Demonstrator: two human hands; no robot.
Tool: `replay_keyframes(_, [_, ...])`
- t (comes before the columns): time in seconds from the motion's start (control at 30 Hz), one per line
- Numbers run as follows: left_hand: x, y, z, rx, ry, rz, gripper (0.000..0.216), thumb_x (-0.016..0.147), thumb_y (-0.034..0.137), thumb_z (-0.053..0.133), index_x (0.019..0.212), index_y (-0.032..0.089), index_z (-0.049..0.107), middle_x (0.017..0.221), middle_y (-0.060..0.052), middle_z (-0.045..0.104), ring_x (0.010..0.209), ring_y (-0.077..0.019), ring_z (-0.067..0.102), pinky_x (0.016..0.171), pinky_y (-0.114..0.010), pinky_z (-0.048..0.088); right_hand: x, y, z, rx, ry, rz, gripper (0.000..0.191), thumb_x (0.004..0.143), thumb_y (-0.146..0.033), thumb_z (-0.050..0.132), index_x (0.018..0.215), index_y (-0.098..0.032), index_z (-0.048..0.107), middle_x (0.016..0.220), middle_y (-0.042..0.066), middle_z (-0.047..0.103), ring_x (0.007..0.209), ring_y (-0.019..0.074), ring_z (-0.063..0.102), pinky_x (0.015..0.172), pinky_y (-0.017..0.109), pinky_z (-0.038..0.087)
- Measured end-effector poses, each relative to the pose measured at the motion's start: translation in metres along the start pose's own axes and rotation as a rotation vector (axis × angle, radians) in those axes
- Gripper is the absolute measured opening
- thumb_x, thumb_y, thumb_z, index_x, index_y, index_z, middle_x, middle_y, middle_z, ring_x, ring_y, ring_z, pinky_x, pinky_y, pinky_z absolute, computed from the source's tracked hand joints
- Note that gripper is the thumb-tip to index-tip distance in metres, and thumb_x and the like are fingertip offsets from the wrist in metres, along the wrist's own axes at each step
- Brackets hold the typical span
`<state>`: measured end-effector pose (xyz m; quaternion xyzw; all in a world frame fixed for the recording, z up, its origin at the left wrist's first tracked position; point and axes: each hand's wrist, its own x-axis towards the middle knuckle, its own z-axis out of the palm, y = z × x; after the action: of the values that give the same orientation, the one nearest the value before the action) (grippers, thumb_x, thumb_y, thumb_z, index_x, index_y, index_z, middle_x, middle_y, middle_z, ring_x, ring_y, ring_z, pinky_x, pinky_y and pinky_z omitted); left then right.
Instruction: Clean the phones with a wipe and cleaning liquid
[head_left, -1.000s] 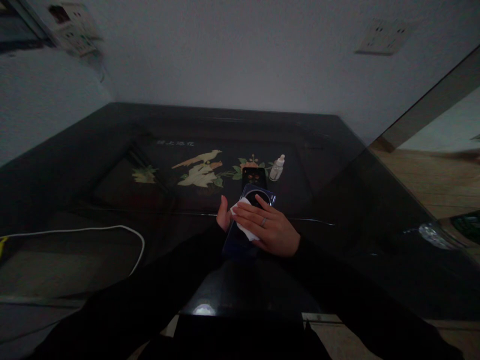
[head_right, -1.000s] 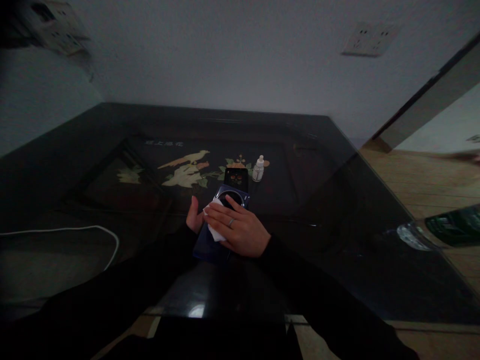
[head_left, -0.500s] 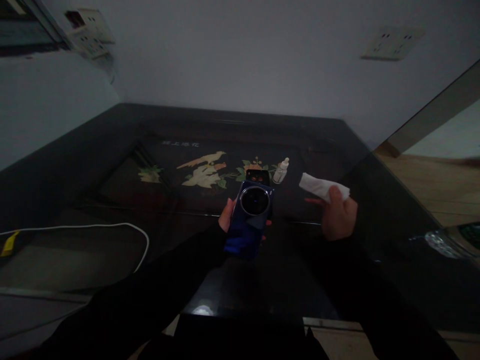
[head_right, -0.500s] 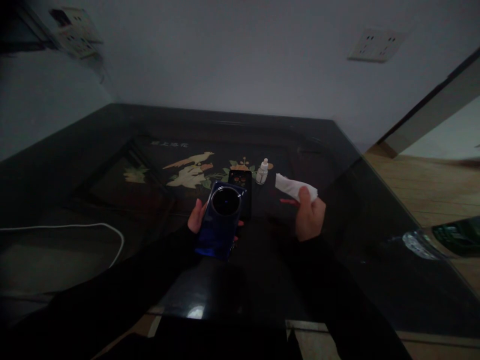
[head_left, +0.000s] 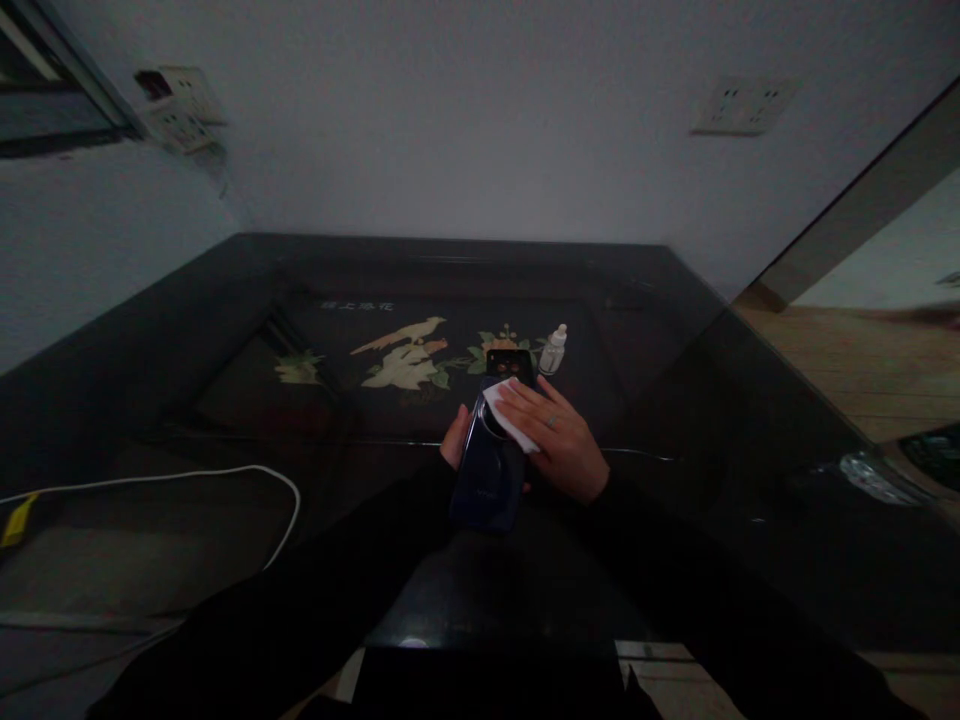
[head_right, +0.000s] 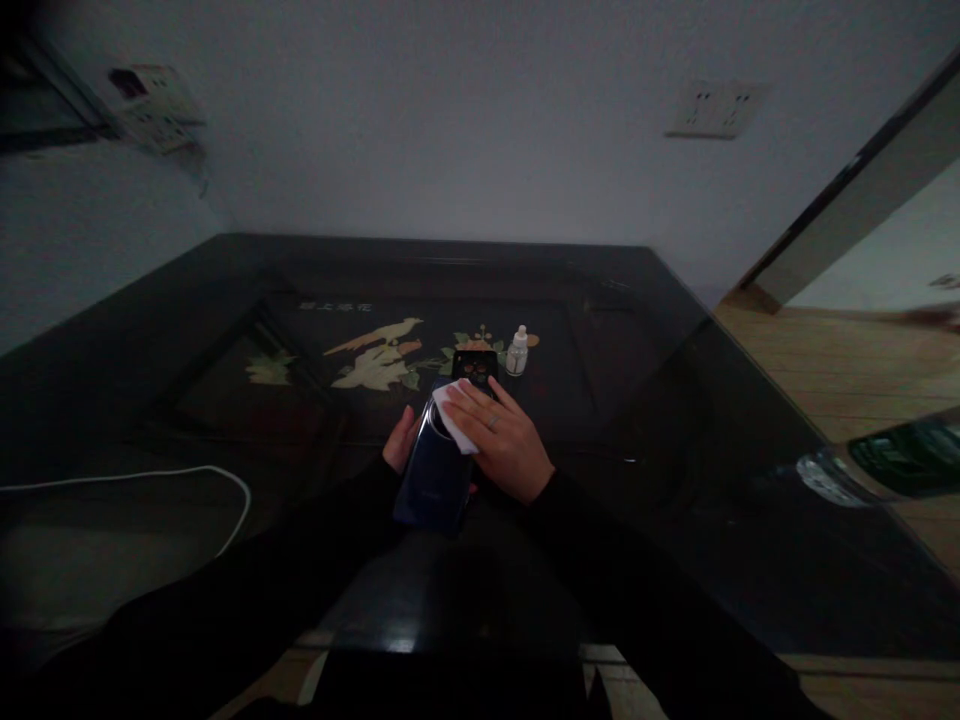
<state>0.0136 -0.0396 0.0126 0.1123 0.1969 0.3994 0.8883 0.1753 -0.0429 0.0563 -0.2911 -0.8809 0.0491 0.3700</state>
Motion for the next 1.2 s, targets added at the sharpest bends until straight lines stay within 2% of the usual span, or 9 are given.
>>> replay_keyframes(0.13, [0.005,-0.002,-0.002,-0.061,0.019,0.118,0.061,0.081,0.058,0.034,0.123,0.015,0.048,0.086,-0.007,0.067,0.079,-0.0172,0.062,0.079,-0.030,0.045,-0.013,0.009,0.001,-0.153,-0.138,-0.256,0.041,0.086,-0.010,0.040,0.126,-0.016,0.044,0.128,0.009,0.051,0.125,0.0190,0.039,0.107,0.053,0.021])
replay_keyframes(0.2, [0.002,-0.001,-0.001,-0.039,-0.006,0.052,0.067,0.079,0.061,0.035,0.122,0.012,0.049,0.090,-0.011,0.067,0.081,-0.0219,0.062,0.081,-0.037,0.045,-0.018,0.019,-0.003,-0.150,-0.114,-0.281,0.042,0.086,-0.010,0.041,0.128,-0.016,0.042,0.126,0.010,0.052,0.124,0.0189,0.040,0.106,0.053,0.023])
replay_keyframes(0.33, [-0.003,-0.002,0.004,0.084,-0.065,-0.111,0.067,0.078,0.063,0.034,0.117,0.012,0.054,0.101,-0.017,0.064,0.086,-0.0321,0.062,0.070,-0.051,0.046,-0.013,0.024,-0.003,-0.165,-0.021,-0.124,0.045,0.086,-0.010,0.040,0.130,-0.016,0.040,0.128,0.011,0.050,0.126,0.0196,0.037,0.106,0.052,0.024])
replay_keyframes(0.47, [-0.001,-0.005,0.010,0.162,0.087,0.004,0.067,0.084,0.054,0.017,0.110,0.009,0.059,0.091,-0.010,0.066,0.083,-0.0196,0.063,0.066,-0.031,0.051,-0.009,0.006,0.006,-0.153,-0.102,-0.167,0.044,0.086,-0.010,0.039,0.129,-0.013,0.041,0.132,0.010,0.046,0.129,0.0191,0.031,0.107,0.048,0.025])
replay_keyframes(0.53, [0.000,-0.004,0.011,0.166,0.111,0.036,0.062,0.085,0.049,0.021,0.110,0.007,0.060,0.084,-0.009,0.067,0.084,-0.0170,0.062,0.067,-0.024,0.050,-0.014,0.003,0.004,-0.140,-0.150,-0.245,0.043,0.086,-0.010,0.039,0.129,-0.013,0.041,0.131,0.009,0.047,0.129,0.0188,0.032,0.107,0.047,0.024])
replay_keyframes(0.63, [-0.003,-0.001,0.009,0.167,0.071,0.007,0.058,0.084,0.053,0.030,0.115,0.012,0.057,0.089,-0.012,0.068,0.086,-0.0241,0.063,0.068,-0.035,0.051,-0.025,0.013,-0.005,-0.144,-0.098,-0.224,0.045,0.086,-0.011,0.039,0.131,-0.015,0.039,0.129,0.009,0.050,0.126,0.0187,0.037,0.107,0.049,0.023])
replay_keyframes(0.73, [-0.006,-0.002,0.003,0.158,-0.022,-0.108,0.071,0.081,0.063,0.020,0.121,0.012,0.050,0.093,-0.015,0.066,0.082,-0.0308,0.063,0.063,-0.046,0.050,-0.025,0.021,-0.009,-0.159,0.013,-0.112,0.046,0.085,-0.010,0.040,0.131,-0.016,0.039,0.128,0.011,0.050,0.126,0.0201,0.038,0.106,0.052,0.022])
replay_keyframes(0.97, [0.000,-0.006,-0.009,0.023,-0.053,-0.022,0.065,0.082,0.059,0.031,0.131,0.017,0.039,0.107,-0.011,0.063,0.093,-0.0227,0.060,0.080,-0.039,0.047,-0.017,0.006,0.000,-0.160,-0.146,-0.234,0.043,0.088,-0.013,0.037,0.130,-0.013,0.039,0.132,0.009,0.047,0.129,0.0184,0.031,0.108,0.047,0.021])
replay_keyframes(1.2, [-0.006,-0.001,-0.003,0.095,-0.080,-0.123,0.078,0.079,0.066,0.025,0.134,0.011,0.032,0.101,-0.016,0.064,0.090,-0.0328,0.061,0.068,-0.051,0.047,-0.023,0.016,-0.007,-0.225,0.007,-0.100,0.044,0.086,-0.011,0.040,0.129,-0.013,0.041,0.129,0.011,0.049,0.129,0.0208,0.032,0.107,0.050,0.023])
